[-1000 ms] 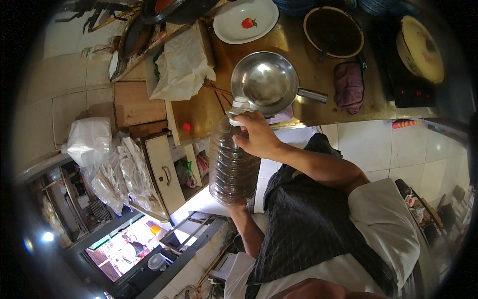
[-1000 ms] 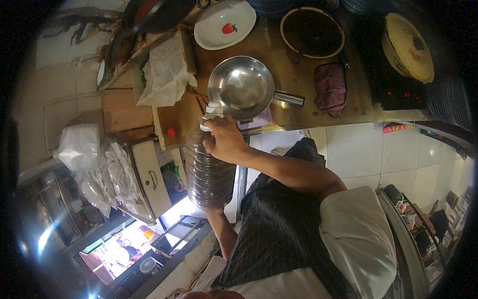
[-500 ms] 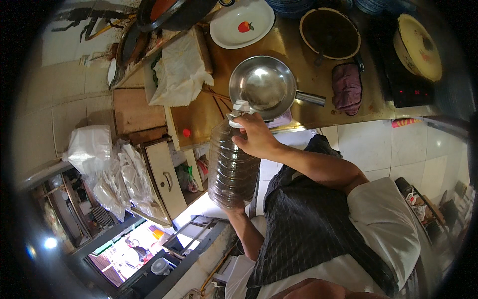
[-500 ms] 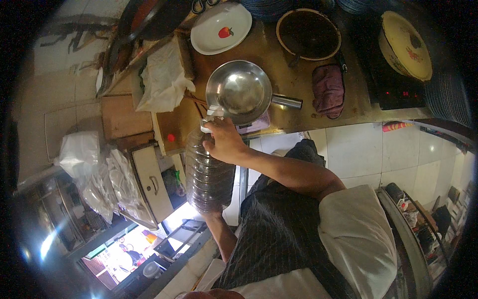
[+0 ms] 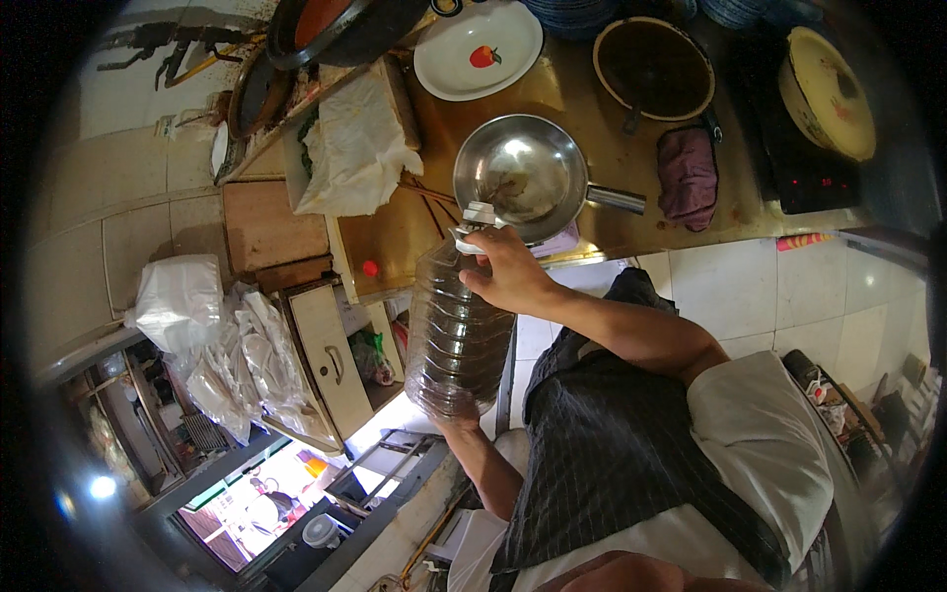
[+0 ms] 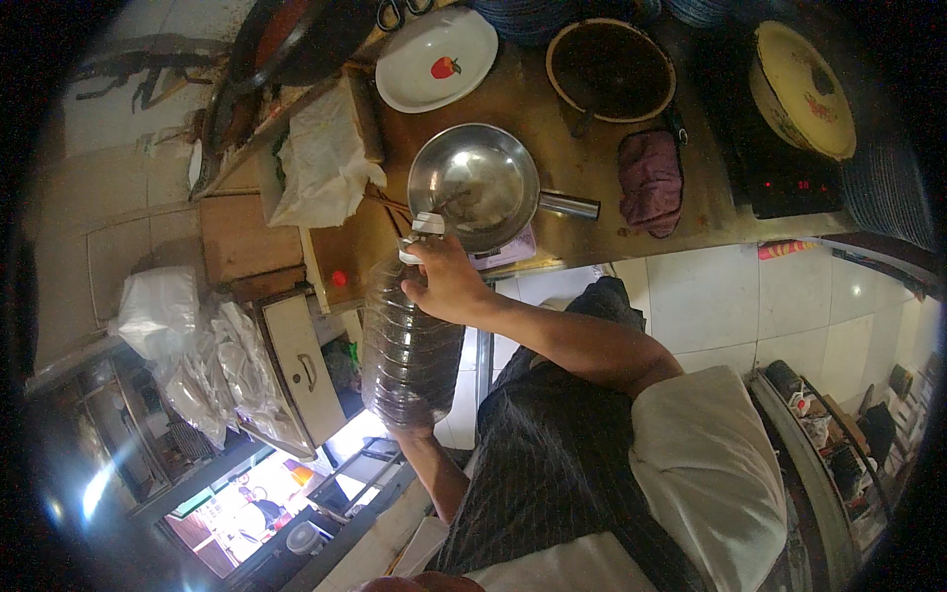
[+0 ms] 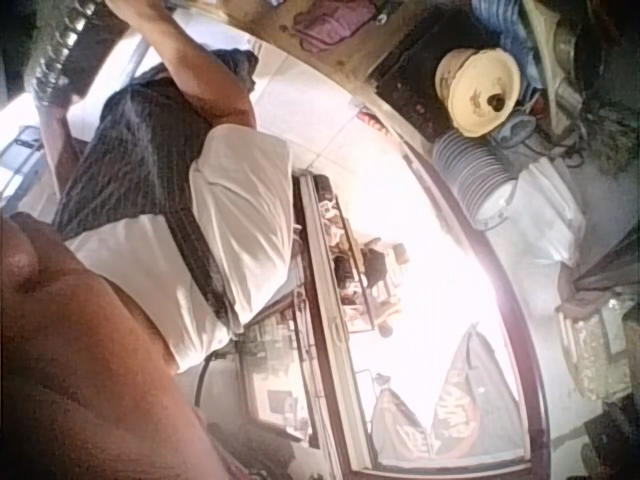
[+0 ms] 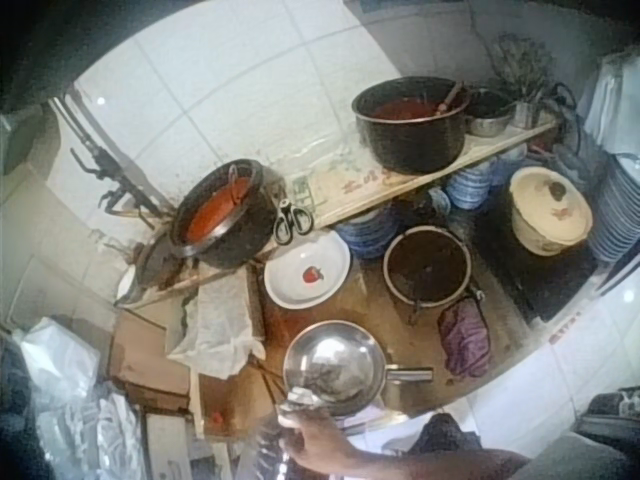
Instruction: The person weighs liquid by pouring it from a large container into a small pot on a scale, then moves the pot and works with a plastic bag.
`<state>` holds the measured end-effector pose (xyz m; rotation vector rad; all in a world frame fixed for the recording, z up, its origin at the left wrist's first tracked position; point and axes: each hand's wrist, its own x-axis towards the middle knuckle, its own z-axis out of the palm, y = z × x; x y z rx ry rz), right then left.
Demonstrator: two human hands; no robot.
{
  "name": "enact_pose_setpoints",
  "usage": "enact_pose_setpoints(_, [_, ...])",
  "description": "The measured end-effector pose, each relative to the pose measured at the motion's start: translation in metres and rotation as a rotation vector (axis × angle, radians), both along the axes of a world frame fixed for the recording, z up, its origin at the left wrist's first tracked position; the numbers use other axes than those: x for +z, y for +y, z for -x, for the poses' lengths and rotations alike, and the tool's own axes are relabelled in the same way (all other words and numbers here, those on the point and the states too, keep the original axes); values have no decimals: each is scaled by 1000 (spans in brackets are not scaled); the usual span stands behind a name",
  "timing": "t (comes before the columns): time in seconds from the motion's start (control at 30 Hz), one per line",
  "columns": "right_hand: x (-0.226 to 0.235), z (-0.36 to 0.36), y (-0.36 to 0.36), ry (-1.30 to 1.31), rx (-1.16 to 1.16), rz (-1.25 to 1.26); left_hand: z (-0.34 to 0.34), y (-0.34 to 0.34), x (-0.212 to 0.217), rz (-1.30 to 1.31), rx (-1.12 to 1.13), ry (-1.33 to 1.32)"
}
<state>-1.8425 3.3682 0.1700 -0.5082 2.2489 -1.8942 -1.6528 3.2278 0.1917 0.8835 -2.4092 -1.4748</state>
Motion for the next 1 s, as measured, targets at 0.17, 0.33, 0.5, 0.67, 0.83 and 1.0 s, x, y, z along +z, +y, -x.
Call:
enact_pose_setpoints(0.17, [-1,3,0,-19,23,-25,-1,-4,-6,-16,159,11])
enact_pose_setpoints(0.33, [2,5,2,-37,20,-40,0,-7,1,225,45,-104])
enact_pose_setpoints(0.5, [3,6,1,-41,59,-56,-17,-20,-19,106,86,-65])
enact_pose_setpoints(0.67, [0,4,-3,-16,4,-44,-8,-9,-5,77,108,-71])
enact_pose_setpoints(0.83, [4,5,-2,-75,66,-57,-7,-8,-1,-53,154,-73])
enact_pose_setpoints(1.0, [-1,5,-5,-45,56,-66,-24,-27,-18,115,73,-111])
